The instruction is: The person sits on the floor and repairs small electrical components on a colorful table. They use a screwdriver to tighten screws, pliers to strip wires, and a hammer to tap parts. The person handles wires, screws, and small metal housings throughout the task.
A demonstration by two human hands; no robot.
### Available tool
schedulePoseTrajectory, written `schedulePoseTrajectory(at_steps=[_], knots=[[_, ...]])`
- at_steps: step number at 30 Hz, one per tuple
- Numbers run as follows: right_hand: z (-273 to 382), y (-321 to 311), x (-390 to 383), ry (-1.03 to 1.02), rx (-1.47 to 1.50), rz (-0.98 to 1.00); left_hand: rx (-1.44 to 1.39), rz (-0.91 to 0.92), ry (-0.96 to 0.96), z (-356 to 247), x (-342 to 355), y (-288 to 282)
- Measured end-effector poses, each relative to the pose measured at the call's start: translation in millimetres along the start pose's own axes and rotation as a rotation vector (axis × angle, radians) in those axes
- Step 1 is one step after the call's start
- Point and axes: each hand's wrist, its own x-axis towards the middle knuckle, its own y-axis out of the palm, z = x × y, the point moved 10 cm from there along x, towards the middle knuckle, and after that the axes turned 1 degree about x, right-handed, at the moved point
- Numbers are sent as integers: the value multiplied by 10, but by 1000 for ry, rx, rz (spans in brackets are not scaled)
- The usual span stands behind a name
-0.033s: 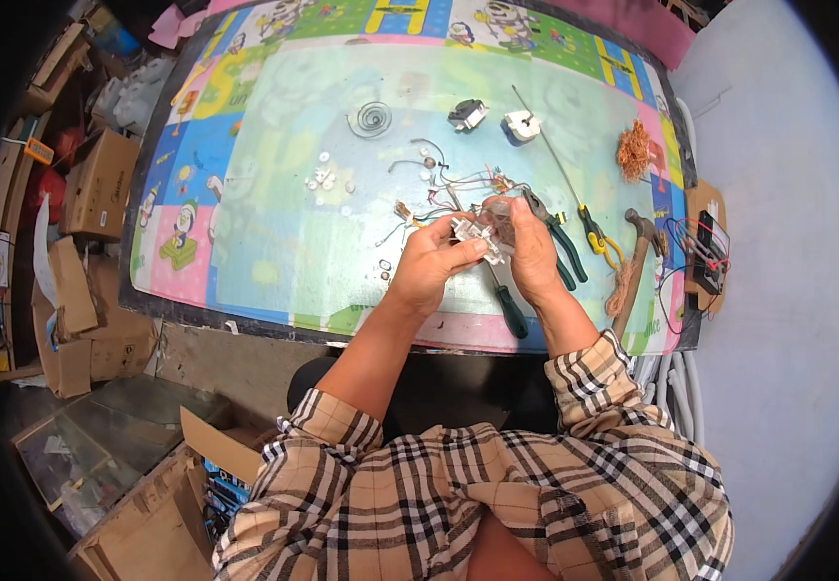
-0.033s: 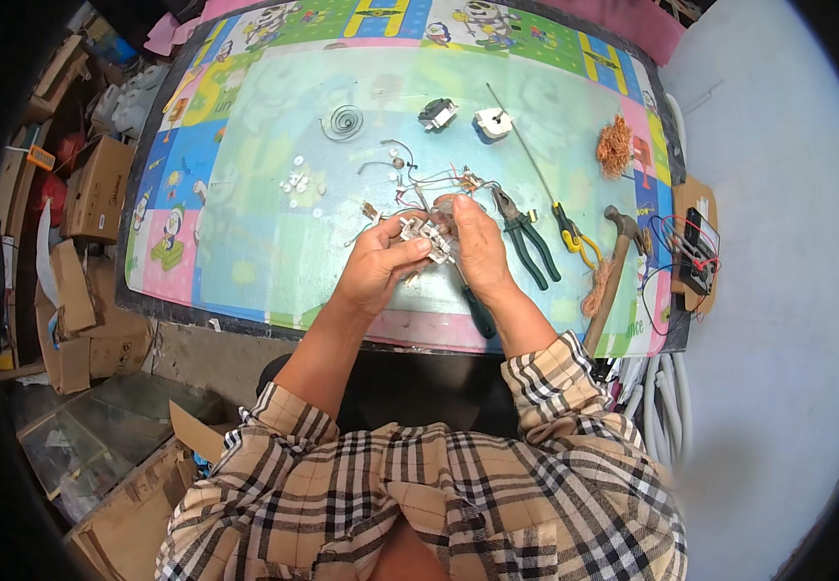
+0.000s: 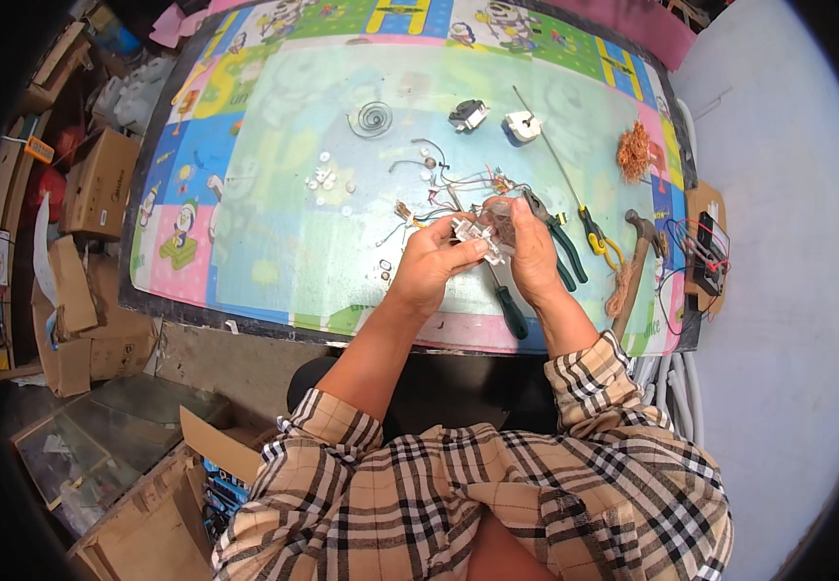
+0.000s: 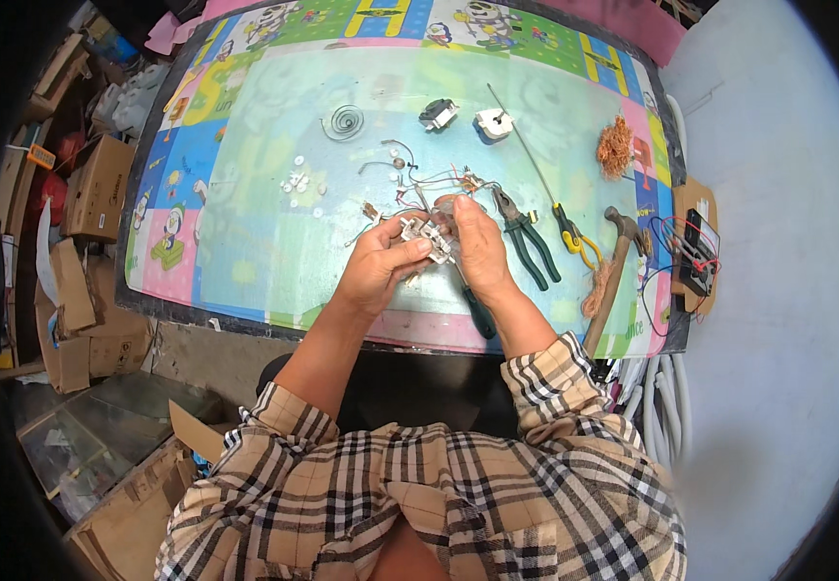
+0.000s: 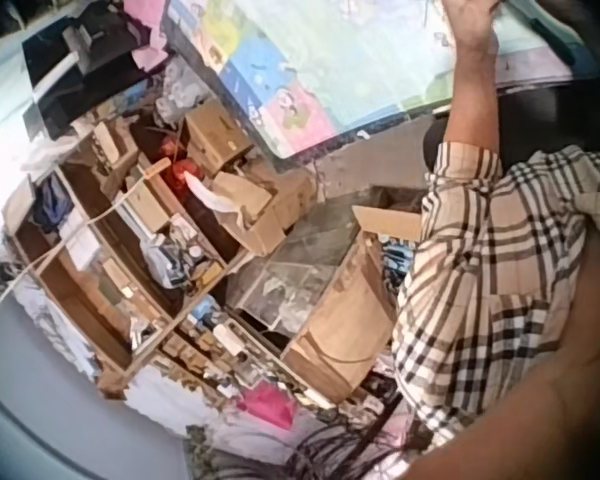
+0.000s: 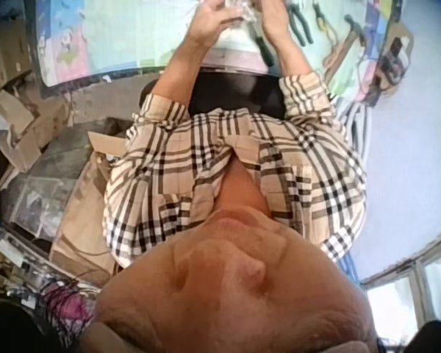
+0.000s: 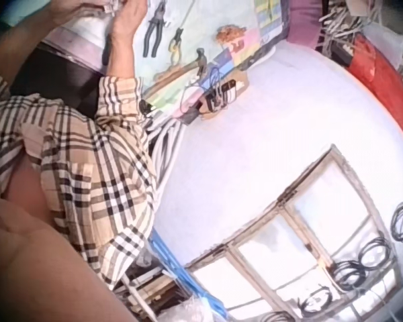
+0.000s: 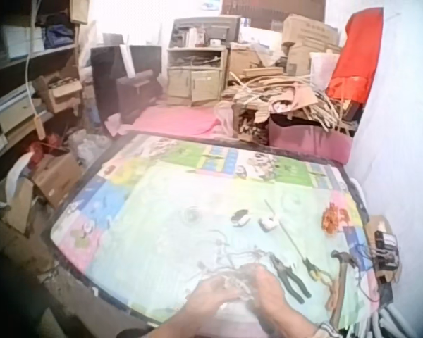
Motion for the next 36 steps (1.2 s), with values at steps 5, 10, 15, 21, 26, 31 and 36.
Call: schedulePoseTrajectory(at_steps=[5, 10, 15, 21, 26, 31, 36], knots=[[-54, 1, -6, 92, 106, -42, -18, -28, 9, -38, -35, 30], [-123, -13, 13, 120, 144, -46, 19, 0, 57, -39, -28, 40], [-153, 21, 38, 128, -2, 56, 120, 19, 75, -113, -10, 58], [200, 165, -42, -65, -103, 218, 300, 8, 160, -313, -93, 140], [289, 188, -90, -157, -152, 270, 480, 7, 289, -480, -196, 295], [432, 226, -134, -265, -231, 241, 745, -64, 394, -564, -241, 346], [584, 272, -175, -387, -422, 247, 866, -95, 546, -652, -294, 384]])
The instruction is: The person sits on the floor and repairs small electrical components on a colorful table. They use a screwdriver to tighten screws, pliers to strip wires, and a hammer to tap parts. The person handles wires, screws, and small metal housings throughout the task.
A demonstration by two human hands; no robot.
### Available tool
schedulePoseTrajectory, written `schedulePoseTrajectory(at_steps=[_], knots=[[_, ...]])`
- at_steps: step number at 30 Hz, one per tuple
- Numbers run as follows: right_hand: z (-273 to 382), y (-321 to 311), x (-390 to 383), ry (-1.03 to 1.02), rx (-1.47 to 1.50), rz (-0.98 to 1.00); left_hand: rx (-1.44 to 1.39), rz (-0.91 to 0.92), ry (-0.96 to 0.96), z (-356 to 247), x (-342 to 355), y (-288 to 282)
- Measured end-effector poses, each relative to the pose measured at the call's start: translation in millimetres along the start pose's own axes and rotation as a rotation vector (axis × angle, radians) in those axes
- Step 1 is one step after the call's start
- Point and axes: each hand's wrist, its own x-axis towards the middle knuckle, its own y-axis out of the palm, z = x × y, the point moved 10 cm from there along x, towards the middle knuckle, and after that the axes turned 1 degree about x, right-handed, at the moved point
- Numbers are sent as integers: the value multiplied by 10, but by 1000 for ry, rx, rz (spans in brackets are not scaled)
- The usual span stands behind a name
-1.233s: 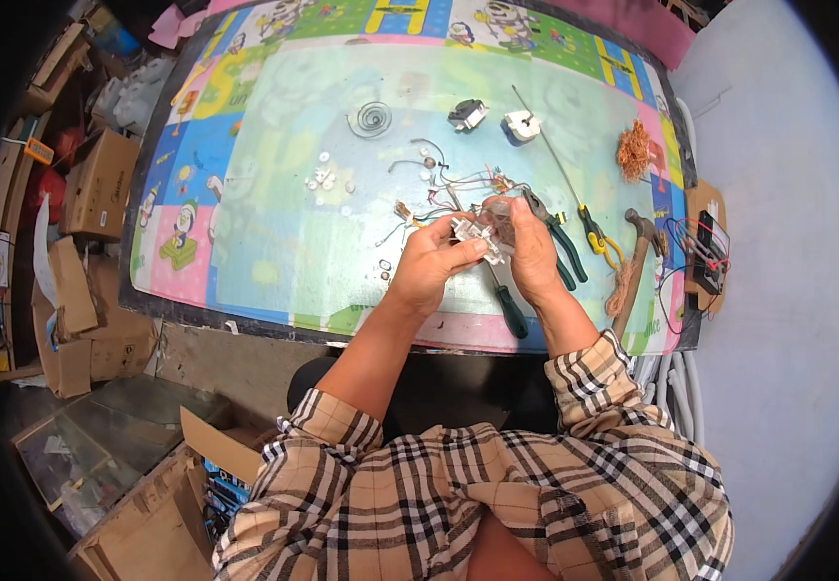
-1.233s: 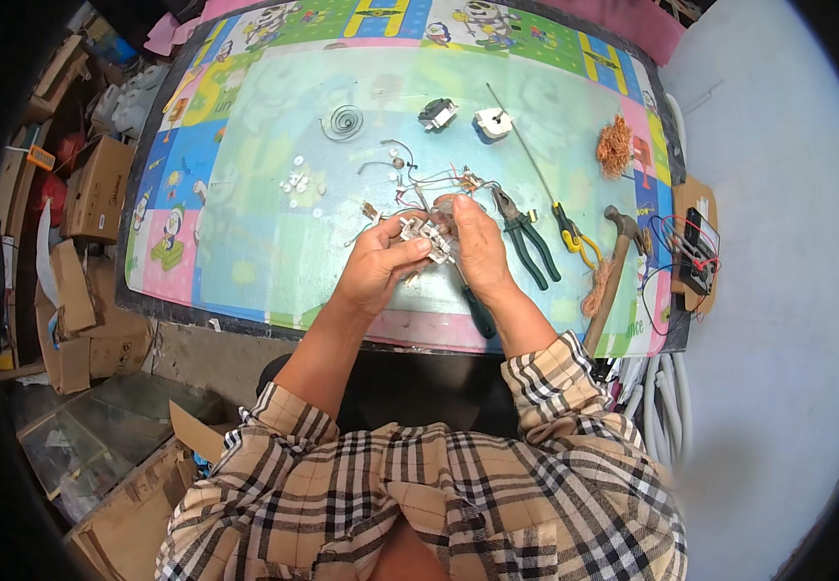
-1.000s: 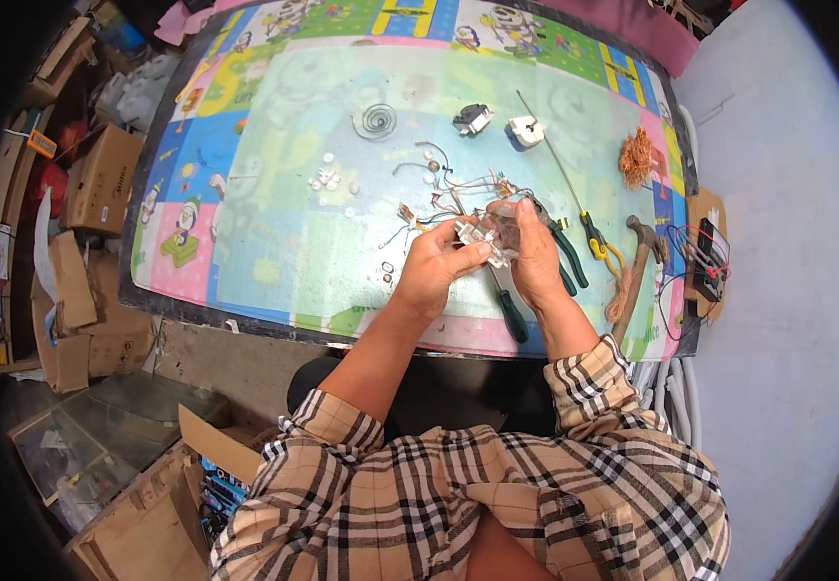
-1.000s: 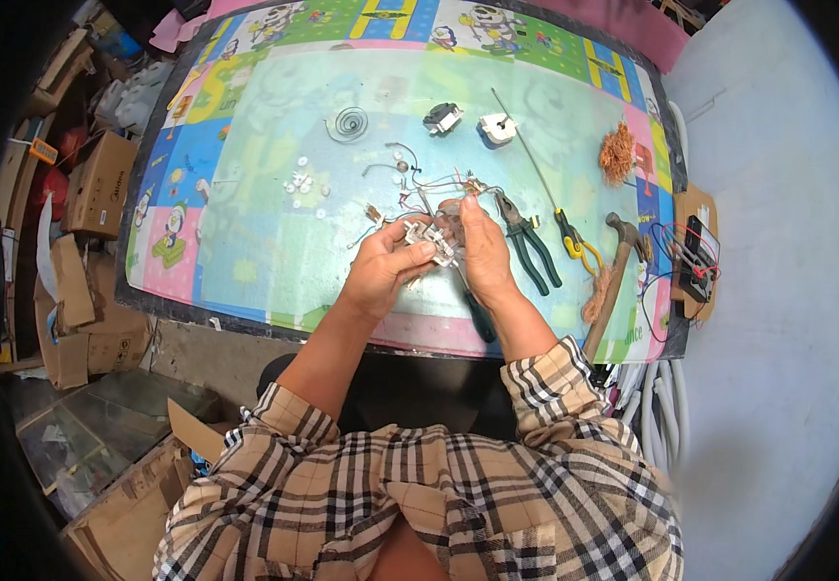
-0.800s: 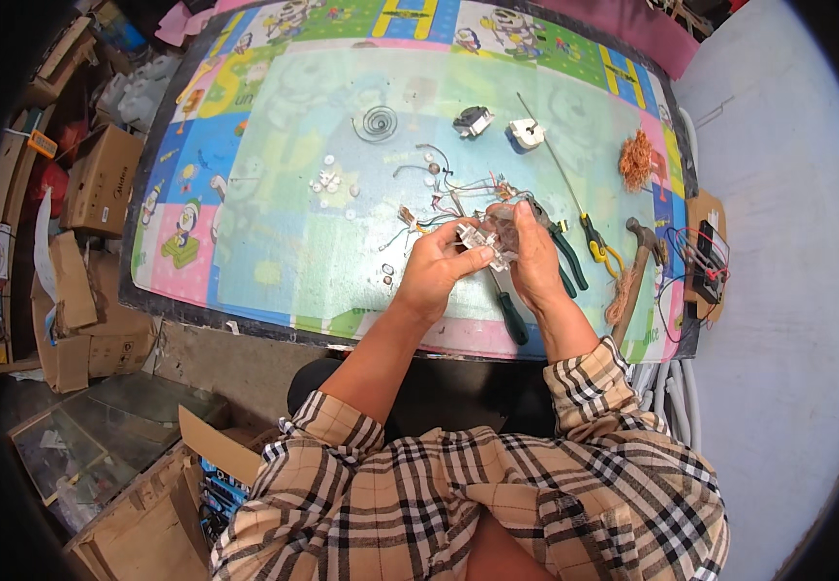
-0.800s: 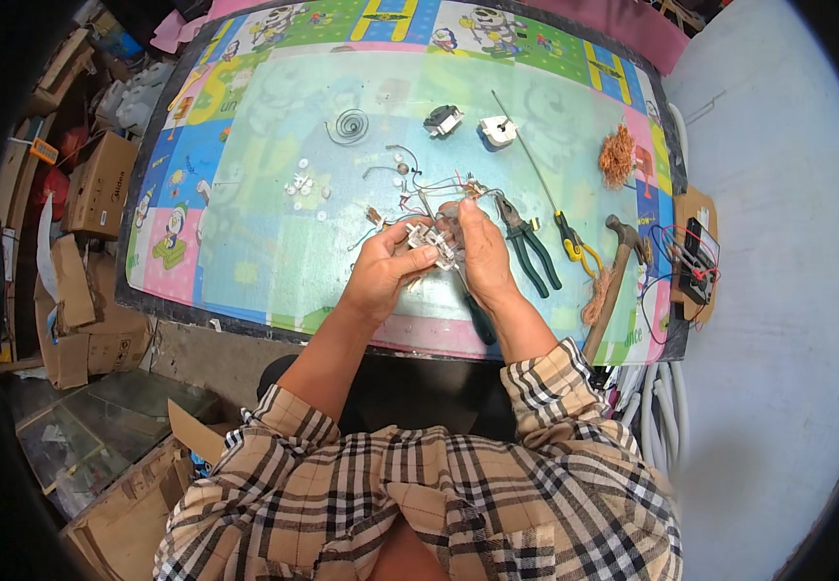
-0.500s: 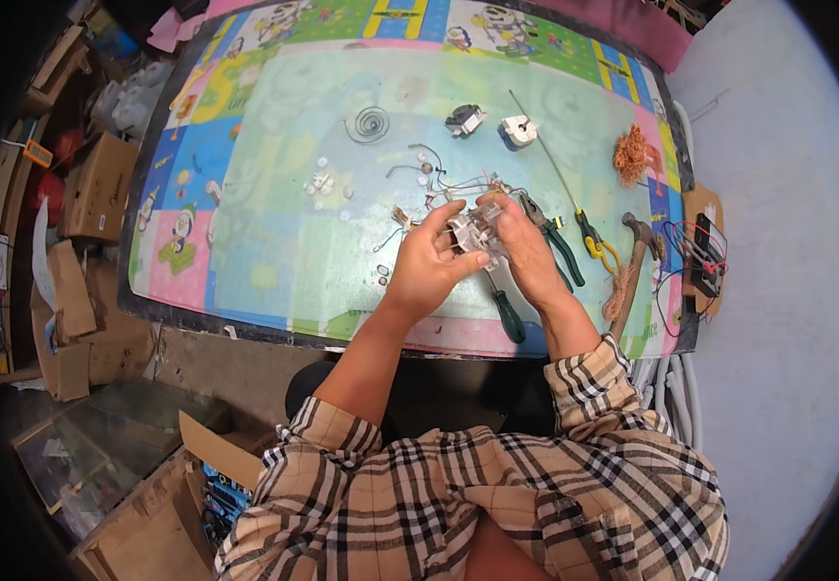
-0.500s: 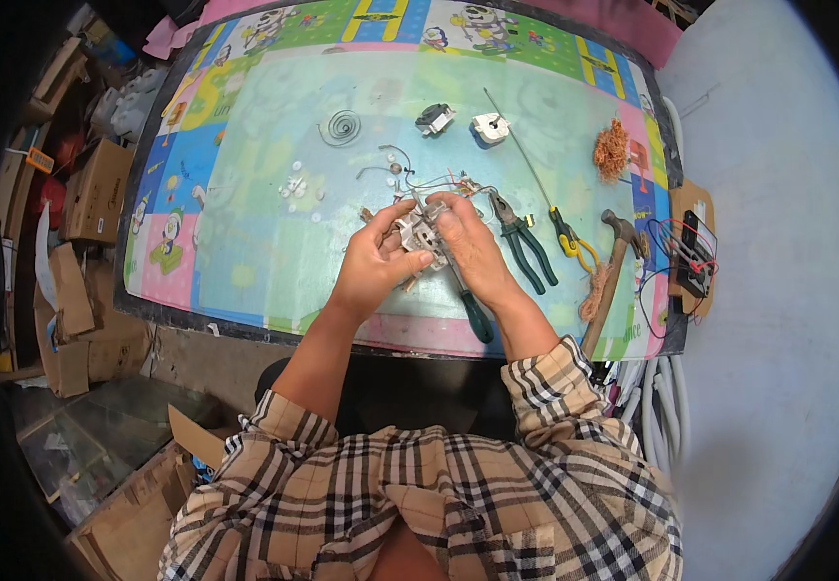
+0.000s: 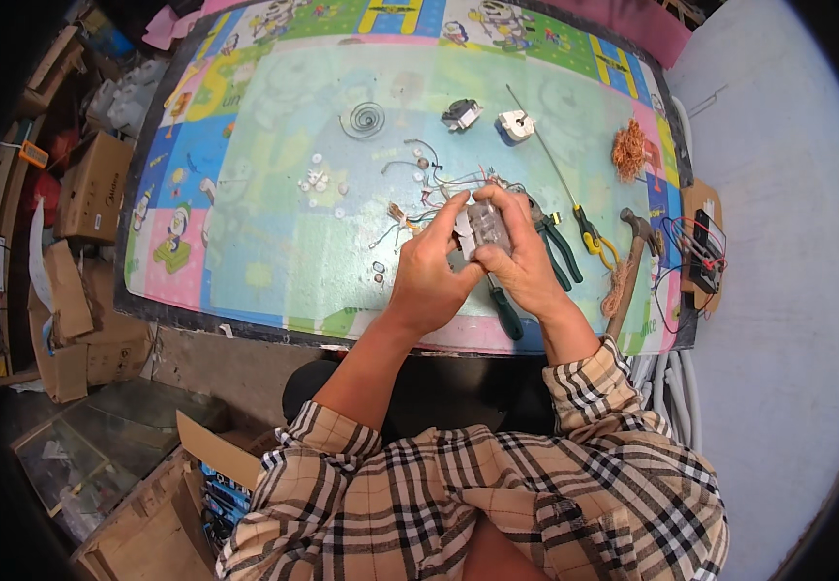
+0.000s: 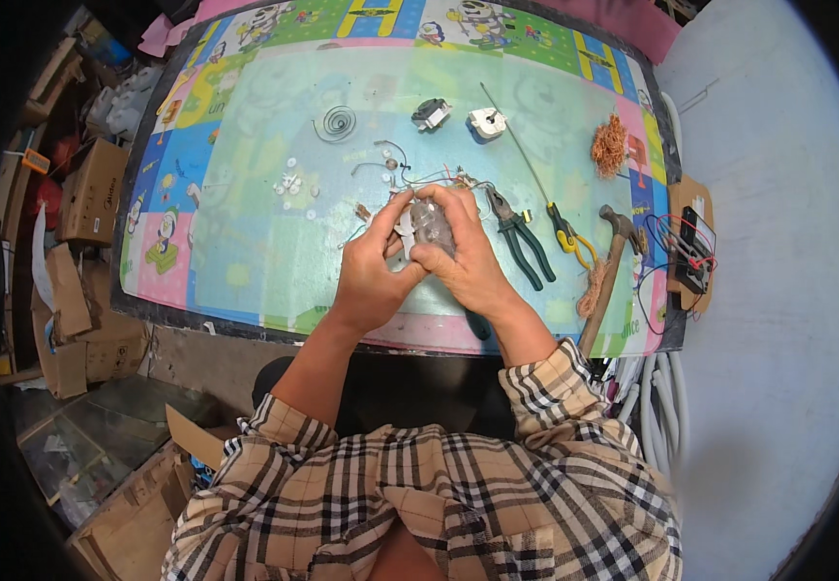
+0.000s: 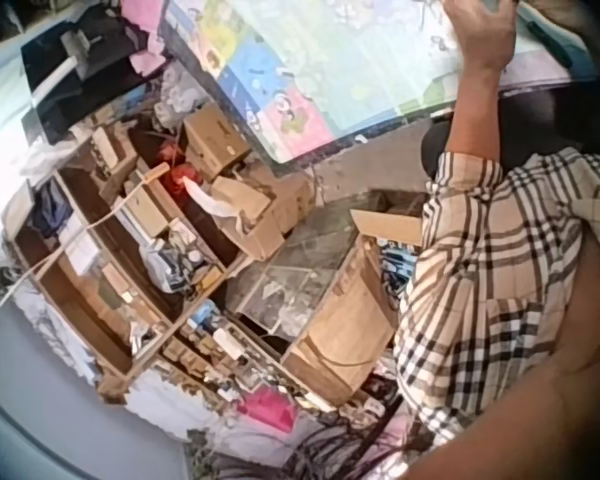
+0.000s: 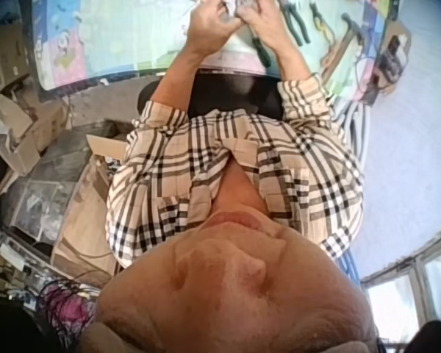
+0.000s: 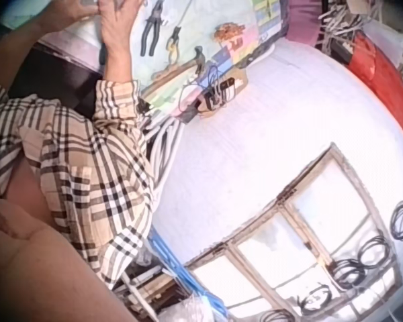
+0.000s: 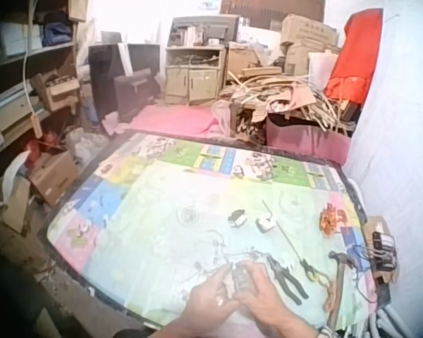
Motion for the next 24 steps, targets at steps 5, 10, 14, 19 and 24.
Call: schedulePoseTrajectory(at_steps=[5, 10, 14, 19, 24], knots=[[73, 17, 1, -58, -43, 38, 30, -1, 24, -85, 3, -41], [69, 64, -29, -88, -77, 25, 214, -64, 167, -146, -18, -80], [88, 50, -29, -81, -81, 5, 213, -136, 201, -241, -12, -159], [-100, -23, -42, 64, 364, 43, 340, -198, 352, -371, -43, -216], [-9, -53, -58, 76, 364, 90, 464, -255, 493, -436, -87, -195]])
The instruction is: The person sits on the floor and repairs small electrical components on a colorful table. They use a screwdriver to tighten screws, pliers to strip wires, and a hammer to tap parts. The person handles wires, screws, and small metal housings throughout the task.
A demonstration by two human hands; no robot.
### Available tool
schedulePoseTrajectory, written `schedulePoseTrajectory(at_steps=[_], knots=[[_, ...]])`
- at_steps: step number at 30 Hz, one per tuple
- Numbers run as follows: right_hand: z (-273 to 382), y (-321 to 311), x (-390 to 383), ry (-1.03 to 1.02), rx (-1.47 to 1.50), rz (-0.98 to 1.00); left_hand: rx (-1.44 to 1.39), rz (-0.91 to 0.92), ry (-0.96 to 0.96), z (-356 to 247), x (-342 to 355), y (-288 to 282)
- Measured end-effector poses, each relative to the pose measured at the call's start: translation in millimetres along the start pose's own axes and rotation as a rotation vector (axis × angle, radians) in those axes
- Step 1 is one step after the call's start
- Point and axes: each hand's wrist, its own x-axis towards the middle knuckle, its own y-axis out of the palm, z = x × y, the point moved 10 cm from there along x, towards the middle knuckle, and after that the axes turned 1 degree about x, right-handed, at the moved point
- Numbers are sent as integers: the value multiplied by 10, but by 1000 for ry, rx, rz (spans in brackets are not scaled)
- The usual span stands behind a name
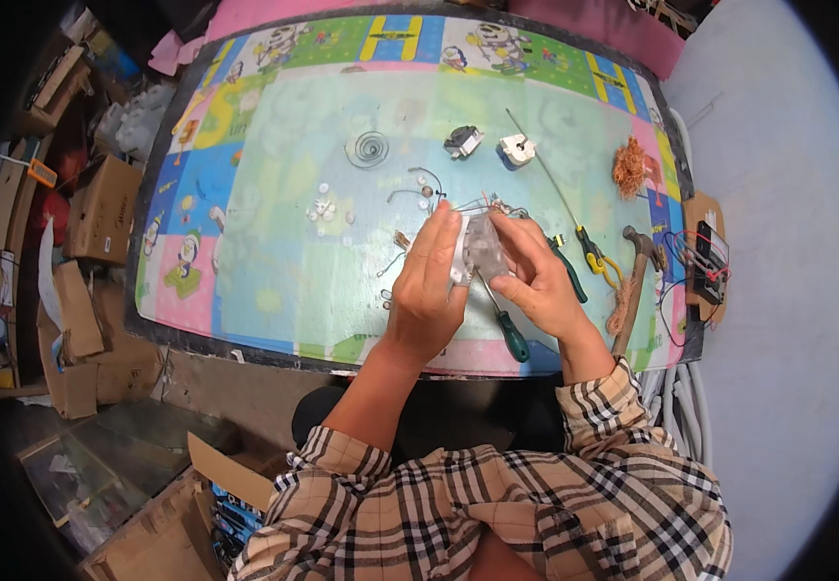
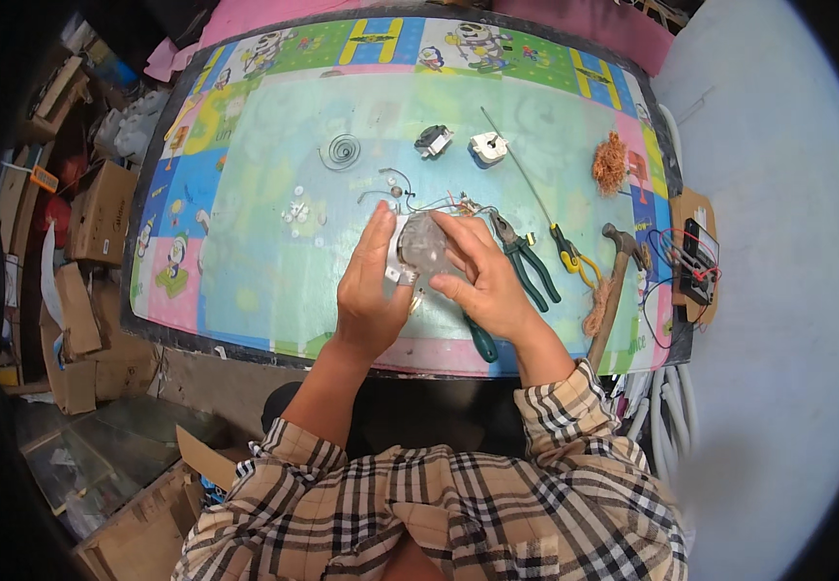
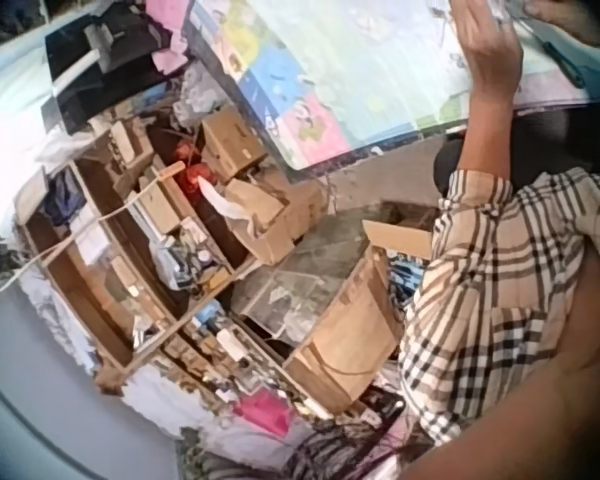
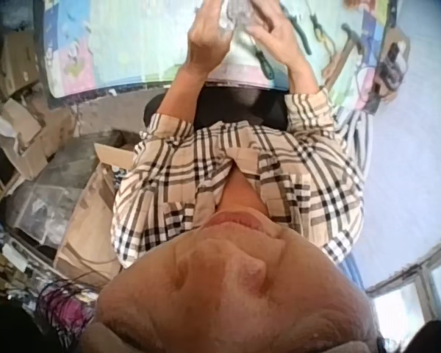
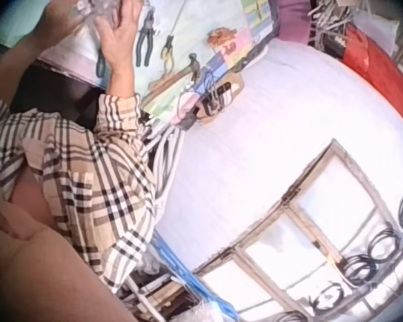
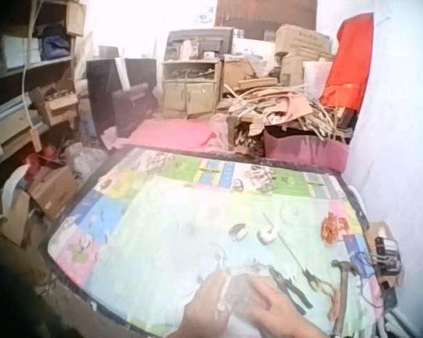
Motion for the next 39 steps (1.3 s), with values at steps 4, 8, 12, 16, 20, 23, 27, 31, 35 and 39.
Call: schedulePoseTrajectory(at_steps=[4, 8, 12, 16, 20, 23, 27, 31, 35, 39], knots=[[67, -58, -6, -33, -145, -107, 9, 92, -105, 38, -22, 73], [88, -116, -25, -51, -307, -123, -622, 149, -439, 204, -105, 202], [150, -6, -36, -58, -421, -65, -1162, 134, -907, 632, -313, 435], [302, 203, -39, -171, -606, -23, -1182, 379, -956, 708, -502, 653], [314, 293, -55, -259, -772, -112, -1007, 287, -917, 576, -377, 626], [382, 335, -73, -355, -943, -192, -1108, 266, -994, 553, -447, 694], [395, 335, -87, -398, -984, -231, -1095, 337, -998, 538, -461, 699], [352, 310, -95, -381, -937, -286, -1061, 289, -1000, 556, -479, 712], [408, 327, -111, -392, -961, -319, -1053, 254, -1010, 490, -438, 673], [420, 343, -121, -438, -988, -325, -1120, 230, -966, 418, -393, 660]])
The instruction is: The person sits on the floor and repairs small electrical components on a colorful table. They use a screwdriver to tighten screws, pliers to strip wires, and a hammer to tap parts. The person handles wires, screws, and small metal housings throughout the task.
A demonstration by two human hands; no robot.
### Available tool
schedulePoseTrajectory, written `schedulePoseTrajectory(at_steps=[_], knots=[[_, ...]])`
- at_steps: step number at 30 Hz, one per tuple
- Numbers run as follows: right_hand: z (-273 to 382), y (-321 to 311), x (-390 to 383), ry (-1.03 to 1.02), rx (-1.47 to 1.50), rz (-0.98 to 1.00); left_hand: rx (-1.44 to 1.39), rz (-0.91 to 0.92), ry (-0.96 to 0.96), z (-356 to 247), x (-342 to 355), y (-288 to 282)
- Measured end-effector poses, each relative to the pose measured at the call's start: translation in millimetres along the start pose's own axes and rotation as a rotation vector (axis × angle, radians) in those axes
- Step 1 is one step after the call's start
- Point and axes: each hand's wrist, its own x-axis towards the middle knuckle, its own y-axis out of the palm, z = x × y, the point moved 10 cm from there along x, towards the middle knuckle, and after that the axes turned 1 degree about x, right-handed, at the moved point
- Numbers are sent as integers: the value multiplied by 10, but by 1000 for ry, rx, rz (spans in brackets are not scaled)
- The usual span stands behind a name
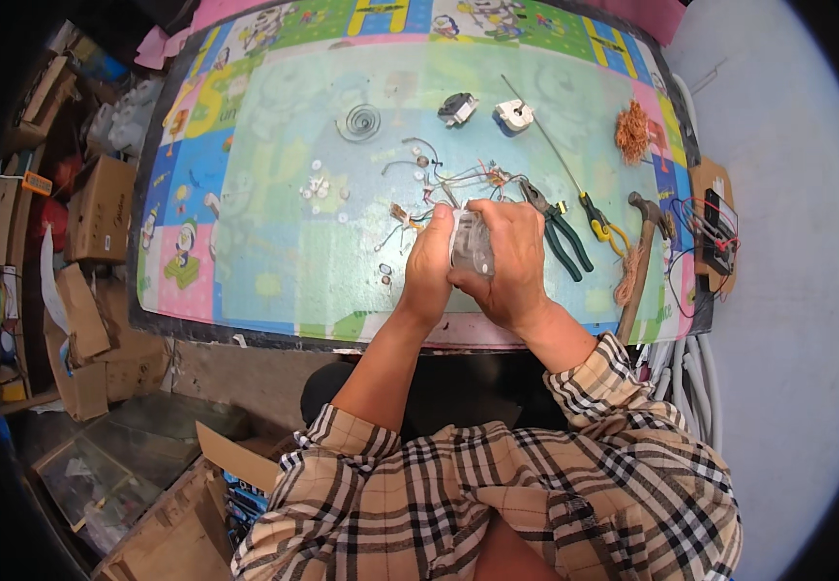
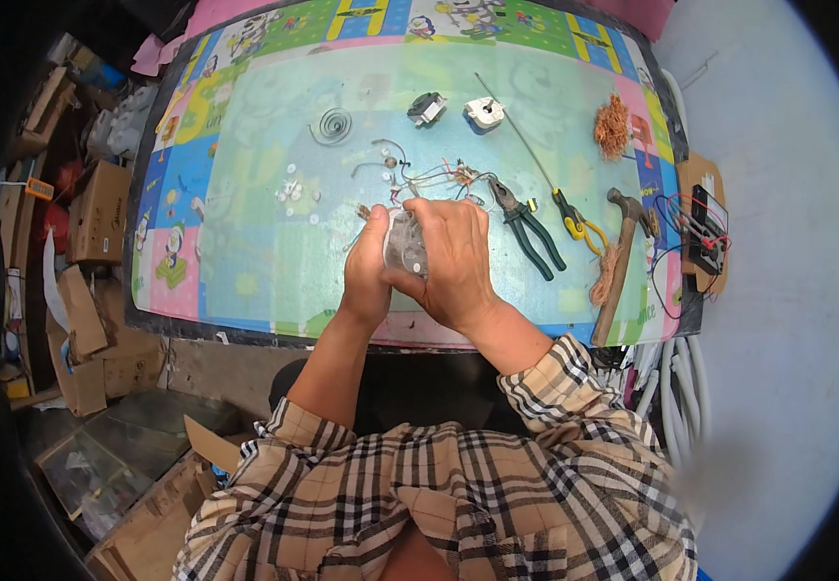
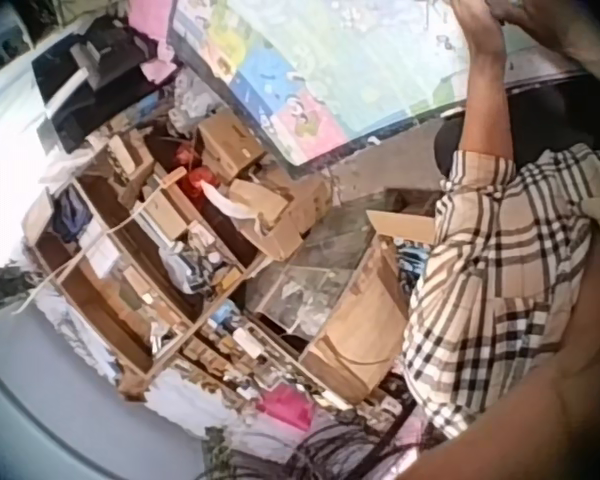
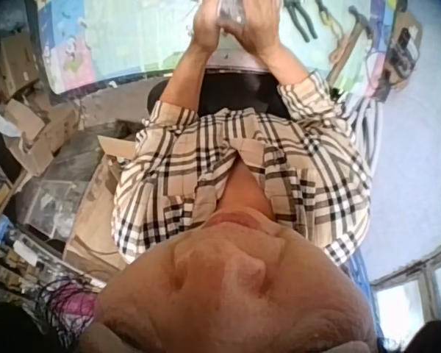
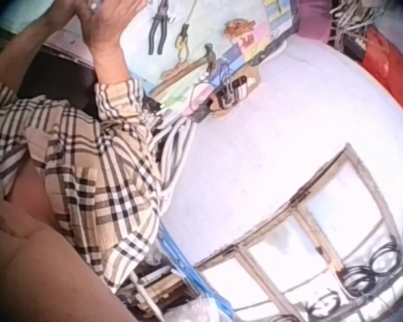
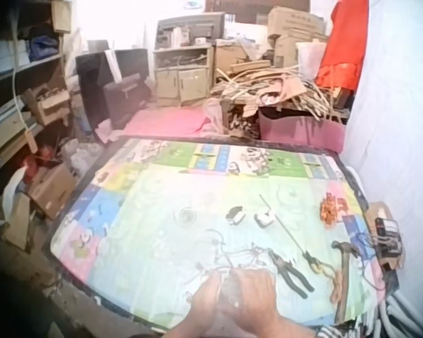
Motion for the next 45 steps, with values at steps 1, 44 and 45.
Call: schedulePoseTrajectory(at_steps=[1, 44, 45], knots=[[9, 0, 5, -16, -1, -4, 3, -14, 2, -13, -7, 2], [-524, 57, 39, 324, 578, 83, 972, -195, 633, -650, -267, 41], [-540, 54, 37, 326, 613, 73, 980, -196, 645, -658, -273, 53]])
